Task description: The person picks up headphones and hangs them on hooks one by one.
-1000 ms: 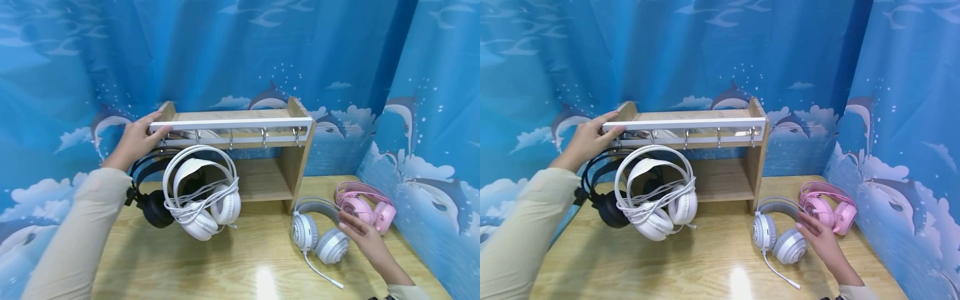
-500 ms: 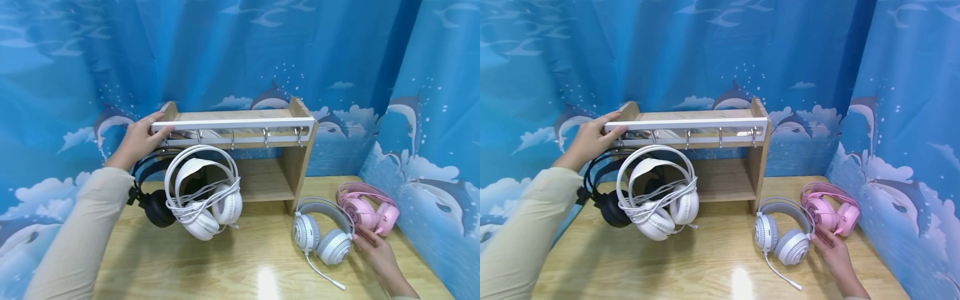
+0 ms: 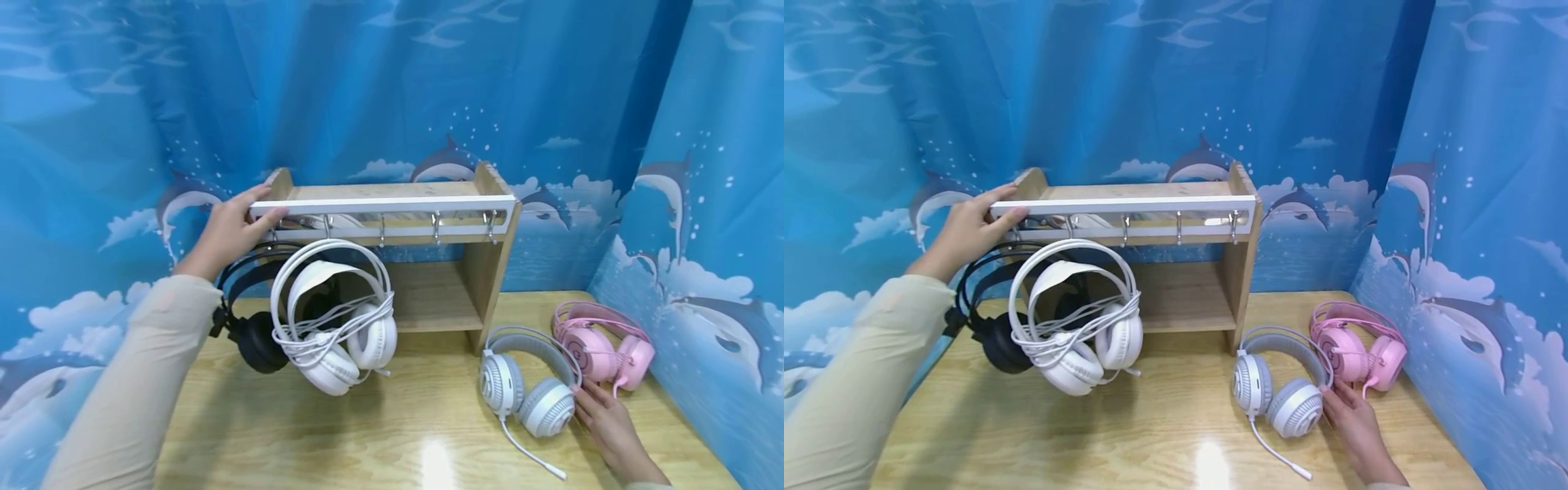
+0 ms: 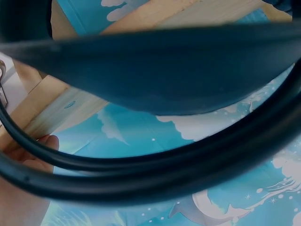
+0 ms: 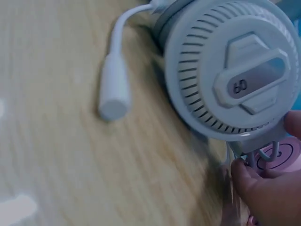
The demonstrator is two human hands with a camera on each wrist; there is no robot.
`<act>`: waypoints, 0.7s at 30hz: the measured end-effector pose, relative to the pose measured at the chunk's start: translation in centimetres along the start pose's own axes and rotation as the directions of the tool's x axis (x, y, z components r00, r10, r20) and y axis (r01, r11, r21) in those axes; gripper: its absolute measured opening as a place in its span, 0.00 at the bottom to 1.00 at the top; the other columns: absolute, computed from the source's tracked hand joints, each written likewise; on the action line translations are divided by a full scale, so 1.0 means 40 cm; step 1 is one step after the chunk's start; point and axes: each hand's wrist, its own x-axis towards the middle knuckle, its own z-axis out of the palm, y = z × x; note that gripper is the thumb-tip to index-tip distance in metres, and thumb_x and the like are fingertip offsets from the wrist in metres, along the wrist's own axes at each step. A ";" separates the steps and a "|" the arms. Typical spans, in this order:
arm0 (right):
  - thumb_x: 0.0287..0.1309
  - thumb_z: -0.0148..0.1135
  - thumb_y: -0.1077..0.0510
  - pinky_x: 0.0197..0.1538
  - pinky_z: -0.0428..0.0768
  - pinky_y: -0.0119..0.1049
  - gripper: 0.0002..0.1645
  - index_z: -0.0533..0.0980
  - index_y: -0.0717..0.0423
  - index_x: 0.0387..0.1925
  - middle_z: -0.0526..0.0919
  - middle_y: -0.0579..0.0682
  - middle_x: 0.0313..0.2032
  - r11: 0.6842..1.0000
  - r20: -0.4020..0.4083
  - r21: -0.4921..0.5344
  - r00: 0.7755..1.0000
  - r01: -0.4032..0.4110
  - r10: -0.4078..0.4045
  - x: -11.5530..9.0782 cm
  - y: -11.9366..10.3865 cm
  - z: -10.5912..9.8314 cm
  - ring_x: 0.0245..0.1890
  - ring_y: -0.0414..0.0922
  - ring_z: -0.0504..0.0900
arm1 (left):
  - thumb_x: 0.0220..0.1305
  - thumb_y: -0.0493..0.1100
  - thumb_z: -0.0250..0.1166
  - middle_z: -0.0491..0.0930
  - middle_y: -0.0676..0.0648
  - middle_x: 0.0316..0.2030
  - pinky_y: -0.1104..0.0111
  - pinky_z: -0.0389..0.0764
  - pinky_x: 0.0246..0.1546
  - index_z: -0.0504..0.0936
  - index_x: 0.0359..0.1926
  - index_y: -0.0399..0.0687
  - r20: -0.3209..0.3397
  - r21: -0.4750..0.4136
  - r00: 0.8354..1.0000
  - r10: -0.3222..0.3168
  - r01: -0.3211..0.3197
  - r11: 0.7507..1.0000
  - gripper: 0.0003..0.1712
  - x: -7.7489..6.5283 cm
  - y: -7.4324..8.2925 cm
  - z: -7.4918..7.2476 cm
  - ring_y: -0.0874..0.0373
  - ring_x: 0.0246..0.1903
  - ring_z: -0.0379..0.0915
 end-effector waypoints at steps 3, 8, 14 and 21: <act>0.69 0.53 0.58 0.48 0.74 0.18 0.49 0.30 0.73 0.70 0.71 0.24 0.38 0.999 0.023 0.027 1.000 -0.018 0.018 0.000 -0.003 -0.002 0.42 0.21 0.74 | 0.65 0.67 0.52 0.74 0.39 0.33 0.62 0.67 0.24 0.62 0.71 0.48 -0.004 -0.007 1.000 0.001 -0.001 1.000 0.42 -0.001 -0.001 0.000 0.50 0.26 0.65; 0.68 0.53 0.61 0.48 0.75 0.19 0.50 0.28 0.73 0.69 0.74 0.23 0.37 0.998 0.033 0.065 0.999 -0.026 0.023 -0.004 -0.009 -0.001 0.41 0.24 0.76 | 0.65 0.67 0.53 0.75 0.38 0.37 0.62 0.67 0.24 0.62 0.71 0.48 -0.010 -0.009 1.000 0.005 -0.005 1.000 0.42 -0.004 -0.005 -0.002 0.50 0.26 0.65; 0.66 0.53 0.66 0.47 0.77 0.22 0.51 0.27 0.72 0.69 0.77 0.26 0.37 0.994 0.047 0.102 0.999 -0.026 0.021 -0.008 -0.023 0.011 0.41 0.27 0.77 | 0.65 0.67 0.52 0.75 0.38 0.36 0.62 0.67 0.24 0.63 0.71 0.48 -0.014 -0.005 1.000 0.000 0.000 1.000 0.42 -0.006 -0.005 -0.006 0.50 0.27 0.65; 0.66 0.52 0.66 0.47 0.76 0.22 0.46 0.33 0.71 0.71 0.79 0.30 0.38 0.989 0.052 0.143 0.998 -0.025 0.018 -0.011 -0.025 0.015 0.42 0.29 0.78 | 0.65 0.67 0.53 0.75 0.38 0.34 0.62 0.67 0.24 0.63 0.71 0.47 -0.015 -0.011 1.000 0.002 -0.002 1.000 0.42 -0.003 -0.007 0.000 0.50 0.27 0.65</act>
